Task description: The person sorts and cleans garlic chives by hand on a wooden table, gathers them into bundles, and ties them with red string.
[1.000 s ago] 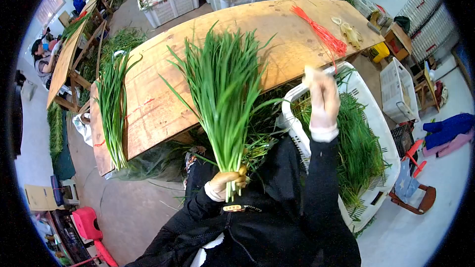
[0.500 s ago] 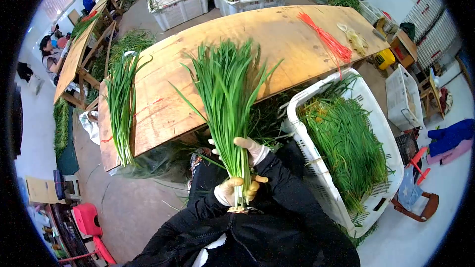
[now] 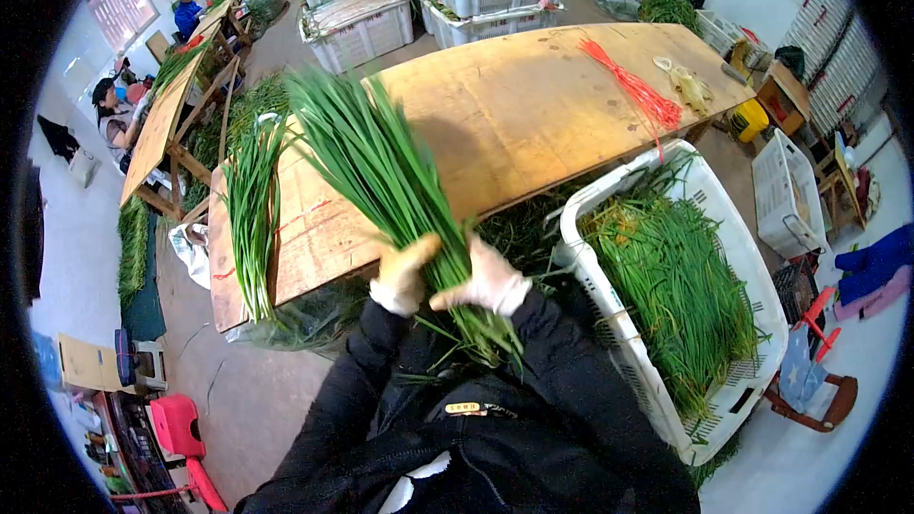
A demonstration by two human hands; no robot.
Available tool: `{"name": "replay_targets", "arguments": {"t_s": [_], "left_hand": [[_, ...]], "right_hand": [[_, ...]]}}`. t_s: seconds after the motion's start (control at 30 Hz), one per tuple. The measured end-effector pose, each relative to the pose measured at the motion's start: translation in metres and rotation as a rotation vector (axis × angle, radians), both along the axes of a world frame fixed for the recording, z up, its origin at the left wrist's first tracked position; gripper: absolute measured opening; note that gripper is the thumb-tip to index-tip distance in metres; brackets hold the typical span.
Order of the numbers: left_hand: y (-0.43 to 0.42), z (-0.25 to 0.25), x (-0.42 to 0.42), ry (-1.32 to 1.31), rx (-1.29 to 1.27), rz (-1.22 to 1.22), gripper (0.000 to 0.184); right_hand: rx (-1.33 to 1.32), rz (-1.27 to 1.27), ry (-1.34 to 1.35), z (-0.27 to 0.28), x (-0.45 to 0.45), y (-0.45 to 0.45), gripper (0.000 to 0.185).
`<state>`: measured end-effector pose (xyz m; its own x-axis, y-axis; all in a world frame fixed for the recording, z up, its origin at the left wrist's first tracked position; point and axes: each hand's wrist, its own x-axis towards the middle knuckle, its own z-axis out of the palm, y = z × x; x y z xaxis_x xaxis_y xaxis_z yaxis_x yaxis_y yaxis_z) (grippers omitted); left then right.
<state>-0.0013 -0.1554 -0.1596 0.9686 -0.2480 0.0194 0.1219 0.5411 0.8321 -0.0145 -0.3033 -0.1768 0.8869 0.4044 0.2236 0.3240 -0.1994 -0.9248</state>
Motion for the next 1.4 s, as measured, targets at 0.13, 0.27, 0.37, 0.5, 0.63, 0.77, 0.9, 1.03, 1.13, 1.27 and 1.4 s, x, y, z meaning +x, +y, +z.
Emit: {"name": "replay_targets", "arguments": {"t_s": [0.13, 0.27, 0.37, 0.5, 0.63, 0.77, 0.9, 1.03, 1.13, 1.27, 1.4], "left_hand": [[-0.012, 0.109, 0.046, -0.325, -0.003, 0.014, 0.034], [-0.021, 0.18, 0.083, -0.626, 0.071, 0.122, 0.028], [-0.018, 0.173, 0.113, -0.779, 0.169, 0.137, 0.049], [-0.004, 0.133, 0.118, -0.494, 0.308, -0.034, 0.036], [0.001, 0.12, 0.109, -0.471, 0.429, -0.111, 0.026], [-0.01, 0.123, 0.12, -0.576, 0.51, -0.057, 0.027], [-0.016, 0.125, 0.116, -0.466, 0.247, -0.03, 0.032], [-0.023, 0.094, 0.135, -0.358, 0.312, -0.031, 0.026], [-0.02, 0.11, 0.123, -0.455, 0.415, 0.118, 0.027], [-0.006, 0.124, 0.138, -0.535, 0.243, 0.146, 0.034], [-0.012, 0.131, 0.14, -0.457, -0.086, 0.13, 0.047]], "right_hand": [[0.188, -0.226, -0.126, 0.1, 0.049, 0.008, 0.064], [0.244, -0.158, -0.32, 0.165, 0.094, 0.003, 0.062], [0.398, -0.042, -0.34, 0.155, 0.122, 0.002, 0.066], [0.175, -0.022, -0.387, 0.119, 0.144, -0.002, 0.08], [0.048, 0.001, -0.262, 0.086, 0.156, -0.002, 0.082], [0.222, 0.048, -0.162, 0.087, 0.173, -0.001, 0.083], [0.212, -0.023, -0.139, 0.097, 0.16, 0.0, 0.075], [0.471, 0.153, -0.021, 0.055, 0.192, 0.009, 0.065], [0.154, 0.101, -0.116, 0.072, 0.171, 0.0, 0.081], [-0.095, 0.046, -0.145, 0.058, 0.152, -0.016, 0.116], [0.147, -0.01, 0.025, 0.024, 0.13, -0.006, 0.123]]}}
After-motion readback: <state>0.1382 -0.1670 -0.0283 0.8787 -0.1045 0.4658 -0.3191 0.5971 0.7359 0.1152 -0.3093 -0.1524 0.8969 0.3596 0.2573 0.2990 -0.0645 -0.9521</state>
